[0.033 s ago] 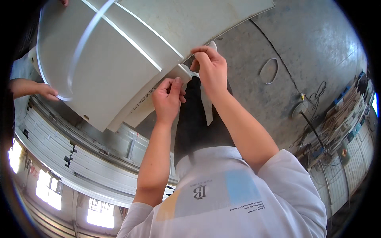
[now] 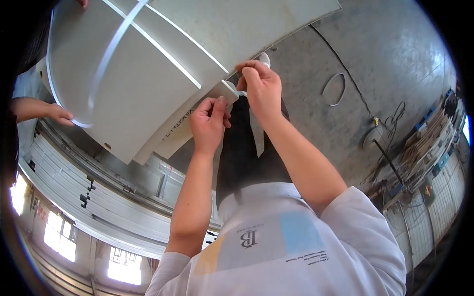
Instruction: The person scrapes the curved edge of a white board using a utility knife. They then walk across a workshop to retrieve a white plastic component from a box and insert it into a pre-drilled hole in a white cabinet panel.
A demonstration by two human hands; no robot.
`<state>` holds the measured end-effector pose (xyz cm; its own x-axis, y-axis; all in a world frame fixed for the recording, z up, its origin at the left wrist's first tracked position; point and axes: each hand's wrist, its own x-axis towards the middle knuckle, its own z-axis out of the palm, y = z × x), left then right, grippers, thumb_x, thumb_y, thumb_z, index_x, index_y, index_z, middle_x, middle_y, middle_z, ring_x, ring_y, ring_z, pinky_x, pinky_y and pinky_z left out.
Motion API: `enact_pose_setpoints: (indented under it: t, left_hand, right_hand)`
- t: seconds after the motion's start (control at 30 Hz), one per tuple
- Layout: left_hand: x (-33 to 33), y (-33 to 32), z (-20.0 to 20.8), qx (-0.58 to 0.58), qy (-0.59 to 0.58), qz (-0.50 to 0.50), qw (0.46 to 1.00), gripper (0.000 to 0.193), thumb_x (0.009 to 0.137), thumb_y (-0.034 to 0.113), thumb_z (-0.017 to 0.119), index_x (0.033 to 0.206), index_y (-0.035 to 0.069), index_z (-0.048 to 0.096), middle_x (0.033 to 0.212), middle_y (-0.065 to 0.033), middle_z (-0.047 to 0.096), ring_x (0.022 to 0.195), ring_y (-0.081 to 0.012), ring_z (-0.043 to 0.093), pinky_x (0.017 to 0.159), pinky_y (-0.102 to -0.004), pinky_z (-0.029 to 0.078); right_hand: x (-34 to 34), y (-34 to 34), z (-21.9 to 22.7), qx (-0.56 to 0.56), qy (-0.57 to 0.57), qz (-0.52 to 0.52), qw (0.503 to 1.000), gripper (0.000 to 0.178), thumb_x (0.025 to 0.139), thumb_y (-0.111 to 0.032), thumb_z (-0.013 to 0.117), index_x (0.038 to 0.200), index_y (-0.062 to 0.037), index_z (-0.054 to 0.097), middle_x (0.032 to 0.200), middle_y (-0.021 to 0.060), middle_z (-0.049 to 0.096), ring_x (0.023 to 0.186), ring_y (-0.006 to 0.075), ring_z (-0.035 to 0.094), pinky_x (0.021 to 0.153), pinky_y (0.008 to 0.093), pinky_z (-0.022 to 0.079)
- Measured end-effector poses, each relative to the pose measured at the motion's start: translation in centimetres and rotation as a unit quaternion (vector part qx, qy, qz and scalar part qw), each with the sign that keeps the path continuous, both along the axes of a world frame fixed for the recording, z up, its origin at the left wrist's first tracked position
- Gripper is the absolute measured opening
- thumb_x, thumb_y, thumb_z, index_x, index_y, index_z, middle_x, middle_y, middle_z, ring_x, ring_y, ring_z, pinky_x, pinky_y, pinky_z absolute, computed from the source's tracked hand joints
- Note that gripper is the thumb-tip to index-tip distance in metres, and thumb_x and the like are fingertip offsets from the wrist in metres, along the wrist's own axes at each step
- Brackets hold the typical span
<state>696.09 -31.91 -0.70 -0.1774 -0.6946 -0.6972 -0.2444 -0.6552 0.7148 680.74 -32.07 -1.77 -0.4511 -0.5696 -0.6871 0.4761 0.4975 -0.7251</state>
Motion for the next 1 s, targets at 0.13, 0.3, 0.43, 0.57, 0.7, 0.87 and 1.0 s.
enact_pose_setpoints:
  t: [0.13, 0.3, 0.43, 0.57, 0.7, 0.87, 1.0]
  left_hand:
    - [-0.1, 0.0, 0.0, 0.011, 0.003, 0.004, 1.0, 0.032, 0.103, 0.028, 0.064, 0.084, 0.001, 0.066, 0.066, -0.0019, 0.064, 0.054, -0.0073, 0.058, 0.052, -0.0241, 0.046]
    - [-0.1, -0.3, -0.4, -0.004, 0.024, 0.001, 1.0, 0.033, 0.103, 0.027, 0.063, 0.084, 0.001, 0.066, 0.067, -0.0022, 0.064, 0.054, -0.0083, 0.058, 0.052, -0.0243, 0.046]
    - [0.4, 0.7, -0.6, 0.015, 0.009, 0.01, 1.0, 0.033, 0.102, 0.029, 0.062, 0.084, 0.002, 0.065, 0.068, -0.002, 0.065, 0.055, -0.009, 0.058, 0.054, -0.0262, 0.047]
    - [0.5, 4.5, 2.1, -0.018, -0.05, -0.112, 0.992, 0.03, 0.103, 0.027, 0.06, 0.084, 0.004, 0.064, 0.067, -0.0005, 0.062, 0.058, -0.0077, 0.058, 0.055, -0.0249, 0.045]
    - [-1.5, 7.9, 4.0, -0.015, -0.114, -0.242, 0.963, 0.028, 0.1, 0.033, 0.061, 0.094, 0.007, 0.069, 0.077, -0.0049, 0.07, 0.07, -0.0172, 0.067, 0.068, -0.0339, 0.052]
    - [-4.1, 10.1, -0.4, -0.106, -0.256, -0.37, 0.887, 0.026, 0.093, 0.031, 0.065, 0.099, 0.007, 0.074, 0.086, -0.0104, 0.075, 0.08, -0.0241, 0.073, 0.076, -0.0367, 0.055]
    - [-8.5, 9.9, -4.1, -0.113, -0.33, -0.392, 0.852, 0.033, 0.092, 0.034, 0.064, 0.1, 0.004, 0.075, 0.092, -0.0169, 0.075, 0.085, -0.0284, 0.073, 0.078, -0.0404, 0.055]
  right_hand:
    - [1.0, 0.1, 0.3, 0.033, 0.242, 0.201, 0.949, 0.021, 0.091, -0.015, 0.073, 0.106, -0.0002, 0.072, 0.074, -0.0007, 0.065, 0.072, 0.0043, 0.057, 0.066, 0.0216, 0.045]
    - [-1.0, -0.9, 0.5, 0.073, 0.136, 0.099, 0.983, 0.025, 0.095, -0.027, 0.071, 0.092, -0.0022, 0.074, 0.07, -0.0027, 0.06, 0.066, 0.0043, 0.051, 0.059, 0.024, 0.04]
    - [-6.5, 2.4, 2.7, 0.033, 0.052, 0.049, 0.997, 0.031, 0.094, -0.032, 0.069, 0.085, -0.0026, 0.074, 0.069, -0.0012, 0.061, 0.063, 0.0077, 0.052, 0.06, 0.0255, 0.042]
    - [-12.4, 6.9, 7.0, 0.082, 0.08, 0.15, 0.982, 0.026, 0.095, -0.028, 0.065, 0.085, -0.0045, 0.071, 0.069, -0.0025, 0.055, 0.063, 0.0071, 0.049, 0.058, 0.0255, 0.036]
    - [-20.4, 15.0, 6.4, 0.063, 0.027, 0.15, 0.986, 0.022, 0.091, -0.022, 0.057, 0.08, -0.0055, 0.066, 0.066, -0.0012, 0.054, 0.058, 0.0097, 0.047, 0.055, 0.028, 0.034]
    - [-30.3, 21.9, 6.7, 0.087, 0.029, 0.058, 0.994, 0.024, 0.087, -0.022, 0.054, 0.071, -0.0069, 0.062, 0.06, -0.0012, 0.05, 0.057, 0.0094, 0.045, 0.051, 0.0284, 0.031]
    - [-40.2, 25.5, 9.1, 0.068, 0.051, 0.024, 0.996, 0.032, 0.094, -0.026, 0.056, 0.067, -0.0088, 0.058, 0.059, -0.0042, 0.046, 0.056, 0.0075, 0.042, 0.051, 0.0272, 0.032]
